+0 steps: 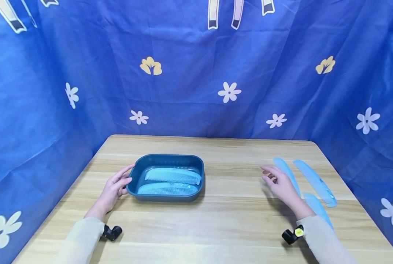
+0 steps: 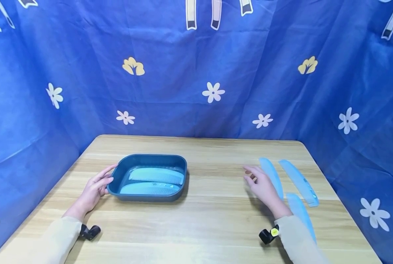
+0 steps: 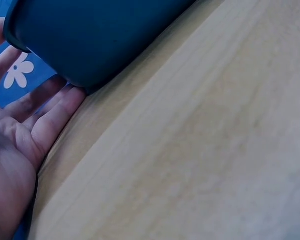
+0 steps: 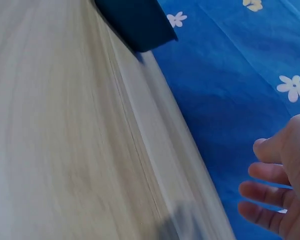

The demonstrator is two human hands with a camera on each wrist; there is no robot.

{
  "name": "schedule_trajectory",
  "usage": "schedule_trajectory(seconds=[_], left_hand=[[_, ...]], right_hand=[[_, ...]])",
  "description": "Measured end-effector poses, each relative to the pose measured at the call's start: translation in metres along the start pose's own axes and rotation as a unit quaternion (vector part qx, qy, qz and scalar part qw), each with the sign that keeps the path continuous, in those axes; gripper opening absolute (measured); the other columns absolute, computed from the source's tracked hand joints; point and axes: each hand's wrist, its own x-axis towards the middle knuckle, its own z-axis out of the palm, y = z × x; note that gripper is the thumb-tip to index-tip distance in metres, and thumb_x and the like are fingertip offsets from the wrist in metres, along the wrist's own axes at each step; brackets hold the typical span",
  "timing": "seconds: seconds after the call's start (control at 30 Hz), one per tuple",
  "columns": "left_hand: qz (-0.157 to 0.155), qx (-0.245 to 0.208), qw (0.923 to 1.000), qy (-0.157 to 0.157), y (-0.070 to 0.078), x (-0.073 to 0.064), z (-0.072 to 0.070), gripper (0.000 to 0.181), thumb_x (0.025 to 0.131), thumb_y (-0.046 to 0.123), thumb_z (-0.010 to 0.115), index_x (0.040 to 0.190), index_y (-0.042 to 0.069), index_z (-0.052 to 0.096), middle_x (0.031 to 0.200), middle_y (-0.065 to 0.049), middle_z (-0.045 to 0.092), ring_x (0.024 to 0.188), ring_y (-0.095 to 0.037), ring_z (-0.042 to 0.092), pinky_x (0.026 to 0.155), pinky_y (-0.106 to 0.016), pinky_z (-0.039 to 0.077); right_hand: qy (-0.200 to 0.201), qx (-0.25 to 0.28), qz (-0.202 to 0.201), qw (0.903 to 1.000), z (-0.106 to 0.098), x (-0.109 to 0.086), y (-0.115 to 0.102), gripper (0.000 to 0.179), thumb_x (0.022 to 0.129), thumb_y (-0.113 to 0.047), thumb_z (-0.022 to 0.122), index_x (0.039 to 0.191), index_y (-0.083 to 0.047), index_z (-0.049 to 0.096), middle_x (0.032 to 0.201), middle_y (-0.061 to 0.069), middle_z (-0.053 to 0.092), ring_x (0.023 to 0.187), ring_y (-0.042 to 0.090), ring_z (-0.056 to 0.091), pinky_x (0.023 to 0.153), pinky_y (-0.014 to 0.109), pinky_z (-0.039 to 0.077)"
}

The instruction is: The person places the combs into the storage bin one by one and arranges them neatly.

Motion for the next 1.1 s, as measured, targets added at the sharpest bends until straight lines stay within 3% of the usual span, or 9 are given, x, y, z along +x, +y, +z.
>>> schedule_trajectory(seconds=[0.33,0.67,0.87,1.1], left_hand=[[0.004,-0.025,0.9995,-0.018,-0.001,0.001,-0.002,0.049,0.096,0.008,0.046,0.144,0.006,0.032,0.119,-0.009,0.053,0.092,-0.017,0.063,0.070,-0.030,0.055],[-0.002,-0.040,0.9987,-0.030,-0.002,0.002,-0.007,0.049,0.096,0.006,0.046,0.144,0.005,0.032,0.119,-0.008,0.054,0.096,-0.019,0.063,0.073,-0.031,0.054],[-0.005,-0.050,0.9982,-0.035,-0.003,0.003,-0.009,0.050,0.096,0.006,0.046,0.144,0.005,0.032,0.120,-0.008,0.053,0.096,-0.019,0.063,0.074,-0.031,0.054],[-0.006,-0.054,0.9977,-0.040,-0.004,0.005,-0.009,0.050,0.096,0.005,0.045,0.144,0.006,0.032,0.120,-0.008,0.054,0.095,-0.019,0.063,0.073,-0.032,0.054]], right_hand=[[0.017,-0.042,0.062,0.9970,-0.020,-0.009,0.015,0.031,0.091,-0.009,0.059,0.121,-0.002,0.060,0.097,0.011,0.063,0.079,0.021,0.057,0.064,0.025,0.048],[0.040,-0.084,0.113,0.9893,-0.039,-0.012,0.031,0.033,0.089,-0.006,0.059,0.120,0.004,0.058,0.099,0.019,0.061,0.083,0.031,0.058,0.067,0.036,0.047],[0.021,-0.098,0.164,0.9814,-0.046,-0.013,0.039,0.039,0.090,-0.006,0.057,0.125,0.009,0.051,0.106,0.029,0.056,0.090,0.040,0.055,0.074,0.049,0.047],[-0.017,-0.151,0.223,0.9630,-0.045,-0.012,0.046,0.049,0.089,-0.013,0.059,0.131,0.009,0.044,0.115,0.034,0.046,0.101,0.046,0.048,0.079,0.056,0.043]])
